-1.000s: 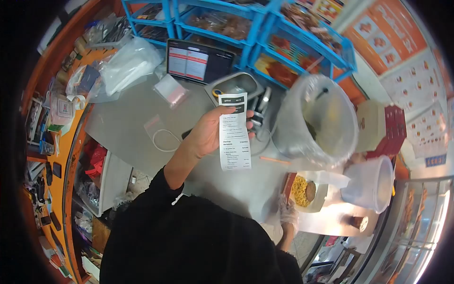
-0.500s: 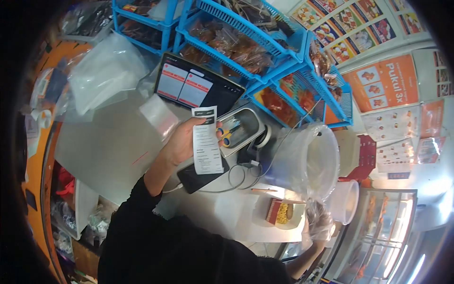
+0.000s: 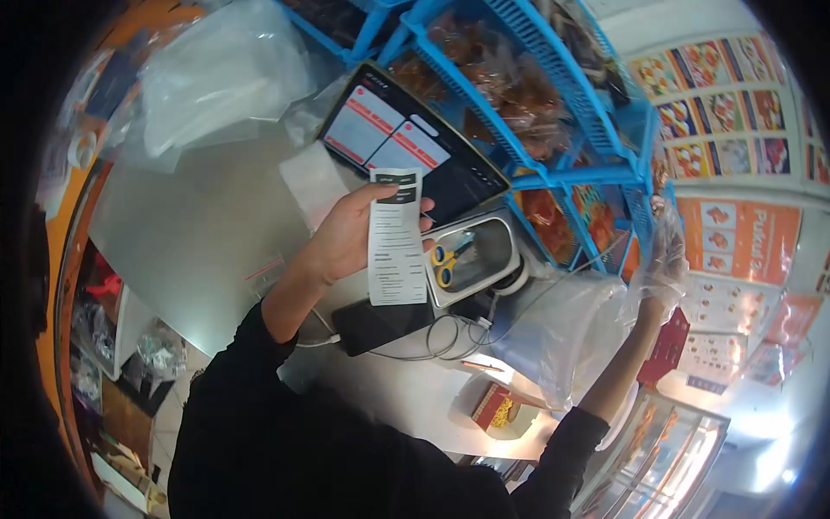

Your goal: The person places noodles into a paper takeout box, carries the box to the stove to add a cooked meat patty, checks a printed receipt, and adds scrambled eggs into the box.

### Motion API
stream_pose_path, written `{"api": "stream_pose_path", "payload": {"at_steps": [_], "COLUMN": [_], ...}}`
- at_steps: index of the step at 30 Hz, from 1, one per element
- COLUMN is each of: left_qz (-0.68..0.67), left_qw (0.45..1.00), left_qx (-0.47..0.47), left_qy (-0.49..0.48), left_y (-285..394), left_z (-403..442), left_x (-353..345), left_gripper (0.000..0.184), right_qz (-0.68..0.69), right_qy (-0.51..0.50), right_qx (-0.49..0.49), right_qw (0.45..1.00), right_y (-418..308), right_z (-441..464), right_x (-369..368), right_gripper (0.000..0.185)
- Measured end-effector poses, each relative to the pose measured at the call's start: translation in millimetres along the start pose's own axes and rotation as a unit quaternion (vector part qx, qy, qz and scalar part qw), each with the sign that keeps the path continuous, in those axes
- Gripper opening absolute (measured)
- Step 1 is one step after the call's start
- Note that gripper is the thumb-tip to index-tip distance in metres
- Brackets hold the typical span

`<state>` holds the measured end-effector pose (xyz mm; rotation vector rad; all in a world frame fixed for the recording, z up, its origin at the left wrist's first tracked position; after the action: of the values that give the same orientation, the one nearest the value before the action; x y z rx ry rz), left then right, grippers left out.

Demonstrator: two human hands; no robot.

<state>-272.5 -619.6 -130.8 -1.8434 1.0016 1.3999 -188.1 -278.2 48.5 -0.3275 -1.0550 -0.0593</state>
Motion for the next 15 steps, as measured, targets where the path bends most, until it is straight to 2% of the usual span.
{"api": "stream_pose_path", "payload": {"at_steps": [1,2,3,5,15], "left_qz": [-0.005,-0.016,-0.026,-0.032,-0.009], "left_qw": [1.0,1.0,1.0,0.999,1.0], "left_qx": [-0.008,0.0,0.008,0.005,0.02], "left_qy": [0.006,0.0,-0.007,-0.006,0.017], "left_y": [1,2,3,4,-11], "left_z": [1,2,3,3,0], "left_x": [1,3,4,4,-2], "left_gripper": [0.026,0.026,0.026,0.026,0.027], "right_qz": [0.116,0.059,0.062,-0.07,-0.044], "right_qy": [0.005,-0.005,-0.012,0.019,-0.049], "right_qx": [-0.058,-0.063,-0.06,-0.005,-0.077], "right_qw": [0.991,0.996,0.996,0.997,0.995], "right_y": [-6,2,3,4,-2], "right_z": [5,7,7,5,10], "right_x": [-8,-15,-18,-24,-11], "right_gripper": [0.036,0.038,0.038,0.04,0.042]}}
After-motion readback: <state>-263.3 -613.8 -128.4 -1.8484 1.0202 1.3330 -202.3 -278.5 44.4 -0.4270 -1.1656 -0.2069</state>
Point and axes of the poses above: each hand's wrist, its own z-axis towards the middle knuckle, its own x-axis out of the back of the hand, y = z × x, the point moved 1 cm from there along z, towards the middle knuckle, and after that the axes turned 5 degrees about y, right-handed, at the moved point
